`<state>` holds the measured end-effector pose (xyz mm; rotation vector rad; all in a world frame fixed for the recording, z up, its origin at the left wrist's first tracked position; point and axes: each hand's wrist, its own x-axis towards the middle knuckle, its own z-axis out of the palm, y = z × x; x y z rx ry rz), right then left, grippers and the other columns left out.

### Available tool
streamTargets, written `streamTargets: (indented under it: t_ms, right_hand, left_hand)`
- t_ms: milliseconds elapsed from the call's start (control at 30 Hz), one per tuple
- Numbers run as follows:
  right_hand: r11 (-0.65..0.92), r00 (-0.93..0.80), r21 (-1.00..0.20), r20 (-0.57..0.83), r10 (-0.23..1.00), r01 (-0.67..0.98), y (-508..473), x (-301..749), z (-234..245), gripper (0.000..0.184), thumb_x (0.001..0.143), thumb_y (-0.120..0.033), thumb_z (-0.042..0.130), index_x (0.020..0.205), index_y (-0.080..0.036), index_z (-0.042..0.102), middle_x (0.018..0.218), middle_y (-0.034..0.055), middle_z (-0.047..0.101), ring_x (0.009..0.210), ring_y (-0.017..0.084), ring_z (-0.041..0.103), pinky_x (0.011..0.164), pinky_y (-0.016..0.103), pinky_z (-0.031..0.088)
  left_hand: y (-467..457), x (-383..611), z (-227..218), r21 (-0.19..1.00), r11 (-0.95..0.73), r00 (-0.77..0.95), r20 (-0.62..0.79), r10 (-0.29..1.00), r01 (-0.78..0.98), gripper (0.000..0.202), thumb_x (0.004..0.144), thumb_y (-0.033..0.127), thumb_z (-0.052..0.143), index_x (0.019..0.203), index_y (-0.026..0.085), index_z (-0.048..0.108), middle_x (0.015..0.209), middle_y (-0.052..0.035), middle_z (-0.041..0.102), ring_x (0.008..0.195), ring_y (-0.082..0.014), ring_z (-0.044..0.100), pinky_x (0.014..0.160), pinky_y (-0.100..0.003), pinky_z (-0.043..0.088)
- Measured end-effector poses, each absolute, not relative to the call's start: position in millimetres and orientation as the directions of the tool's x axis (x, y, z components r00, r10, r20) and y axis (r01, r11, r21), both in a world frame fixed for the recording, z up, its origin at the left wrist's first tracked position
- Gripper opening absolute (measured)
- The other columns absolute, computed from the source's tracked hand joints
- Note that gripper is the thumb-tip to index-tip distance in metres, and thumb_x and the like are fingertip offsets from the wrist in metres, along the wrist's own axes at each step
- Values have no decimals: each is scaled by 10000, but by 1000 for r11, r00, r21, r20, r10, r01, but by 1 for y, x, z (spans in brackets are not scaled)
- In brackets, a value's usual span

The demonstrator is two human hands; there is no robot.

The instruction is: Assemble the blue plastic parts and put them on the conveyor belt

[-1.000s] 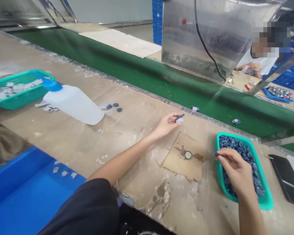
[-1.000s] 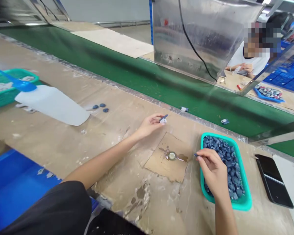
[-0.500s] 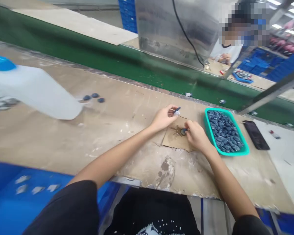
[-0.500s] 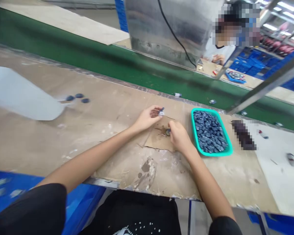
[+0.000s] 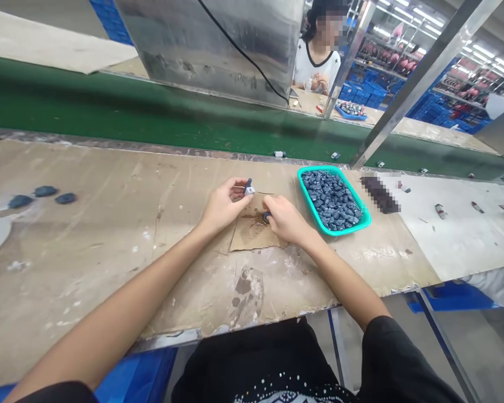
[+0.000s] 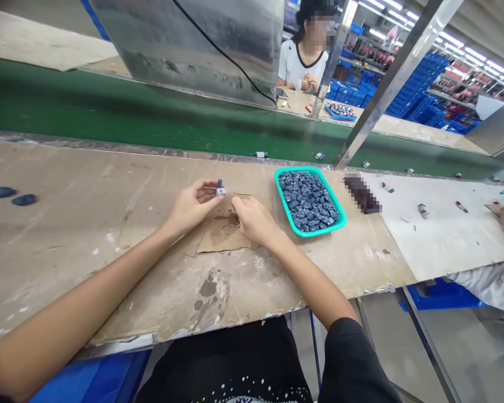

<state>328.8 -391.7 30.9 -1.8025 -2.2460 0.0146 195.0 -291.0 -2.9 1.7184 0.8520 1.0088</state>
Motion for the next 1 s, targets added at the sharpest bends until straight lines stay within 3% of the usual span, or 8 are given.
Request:
streamTargets:
  t_ms: [167,333,433,500,567,633,700,1000]
  right_hand:
    - [238,-187,-220,229,955,946,-391,327,29,229,708,18,390,823,-173,442,832,21,543,838,161,491,758,242,383]
    - [236,-143,-311,292,946,921,-387,334,25,201,704,-24,423,825,-186,413,805,20,537,783,160,501,718,267,406]
    - [204,21,-600,347,938,774,-387,345,30,168,705,-111,495,802,-207,399,748,-9,522,692,139,522,642,259,438]
    - [181,203,-853,313,928,489,-388,351,36,218,662,-169,576,780,-220,400,706,-38,508,659,126,543,627,259,464]
    - [152,305,-974,198,932,168,-389,353,42,300,608,-207,646,788,-227,406,675,-63,509,651,124,574,658,286,495]
    - [110,310,-992,87,947,-56,-390,353,47,363,572,-223,689,806,-231,411,650,-82,526,650,132,605,700,330,516]
    - [75,291,-983,24,957,-166,-391,350,49,404,544,-217,718,810,-230,414,631,-92,548,652,143,625,719,359,528]
    - [12,331,-989,-39,943,-149,-391,339,44,473,479,-220,765,791,-218,409,545,-92,587,531,119,601,550,252,523]
  left_hand:
    - [-288,195,-4,954,-294,416,248,875,51,316,587,221,630,881,162,531,912,-44,604,880,-170,586,852,-322,469]
    - [-288,196,1,975,-224,402,206,892,-2,355,612,282,642,932,163,546,971,-57,610,908,-182,586,870,-332,460]
    - [-295,197,5,957,-290,417,262,870,2,367,655,299,626,984,155,557,964,-61,620,882,-177,596,848,-325,473]
    - [-303,196,7,922,-386,433,345,833,7,353,667,278,627,993,155,571,971,-61,619,869,-166,597,825,-301,484]
    - [-309,196,9,866,-500,456,435,776,25,311,677,234,622,978,162,592,972,-52,615,856,-147,594,788,-264,490]
    - [-313,195,12,799,-599,484,502,717,60,266,682,190,613,947,170,609,941,-38,618,833,-131,587,740,-233,487]
    - [-316,194,14,742,-665,508,540,671,90,244,683,166,611,927,174,613,902,-29,623,819,-126,577,704,-220,475]
    - [-324,194,12,619,-778,508,639,577,106,242,685,215,645,919,159,617,837,-36,616,776,-128,577,699,-228,462]
